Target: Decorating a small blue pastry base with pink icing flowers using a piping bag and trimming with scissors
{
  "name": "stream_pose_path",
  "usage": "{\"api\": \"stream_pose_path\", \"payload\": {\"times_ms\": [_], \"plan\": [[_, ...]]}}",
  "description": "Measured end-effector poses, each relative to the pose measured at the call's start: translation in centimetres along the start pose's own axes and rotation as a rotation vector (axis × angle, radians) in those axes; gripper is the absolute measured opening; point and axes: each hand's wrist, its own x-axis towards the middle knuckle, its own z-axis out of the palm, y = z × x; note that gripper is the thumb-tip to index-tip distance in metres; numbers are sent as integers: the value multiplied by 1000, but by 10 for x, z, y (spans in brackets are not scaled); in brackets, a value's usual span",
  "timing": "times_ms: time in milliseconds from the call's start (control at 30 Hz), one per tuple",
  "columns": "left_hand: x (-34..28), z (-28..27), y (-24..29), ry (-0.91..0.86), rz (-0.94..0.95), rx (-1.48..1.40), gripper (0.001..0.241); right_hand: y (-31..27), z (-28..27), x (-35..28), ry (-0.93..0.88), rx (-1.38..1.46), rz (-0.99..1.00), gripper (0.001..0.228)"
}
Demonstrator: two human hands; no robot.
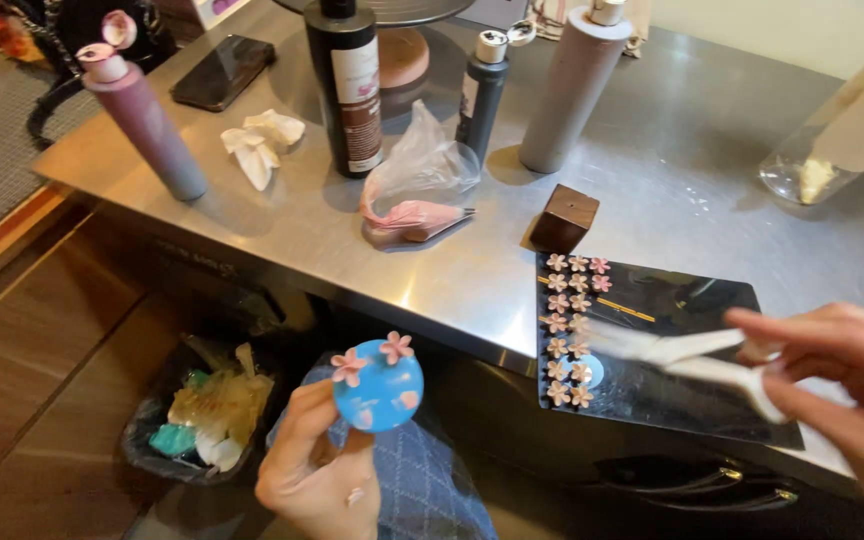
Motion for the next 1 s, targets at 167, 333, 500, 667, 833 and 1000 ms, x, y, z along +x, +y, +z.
{"api": "stream_pose_path", "payload": {"times_ms": [167, 333, 500, 667, 833, 1000], "plan": [[-1, -6, 17, -85, 178, 75, 26, -105, 75, -25, -167, -184, -247, 42], [2, -14, 33, -102, 231, 65, 19, -120, 91, -29, -237, -136, -225, 50], [4, -16, 40, -91, 276, 55, 19, -136, 95, -35, -219, -187, -213, 54], [5, -17, 45, -94, 312, 67, 13, -143, 99, -37, -229, -146, -244, 52], [6, -12, 48, -65, 315, 49, 11, -140, 102, -38, -205, -157, -235, 48], [4, -10, 45, -45, 289, 36, 12, -128, 102, -36, -211, -134, -239, 44]]}}
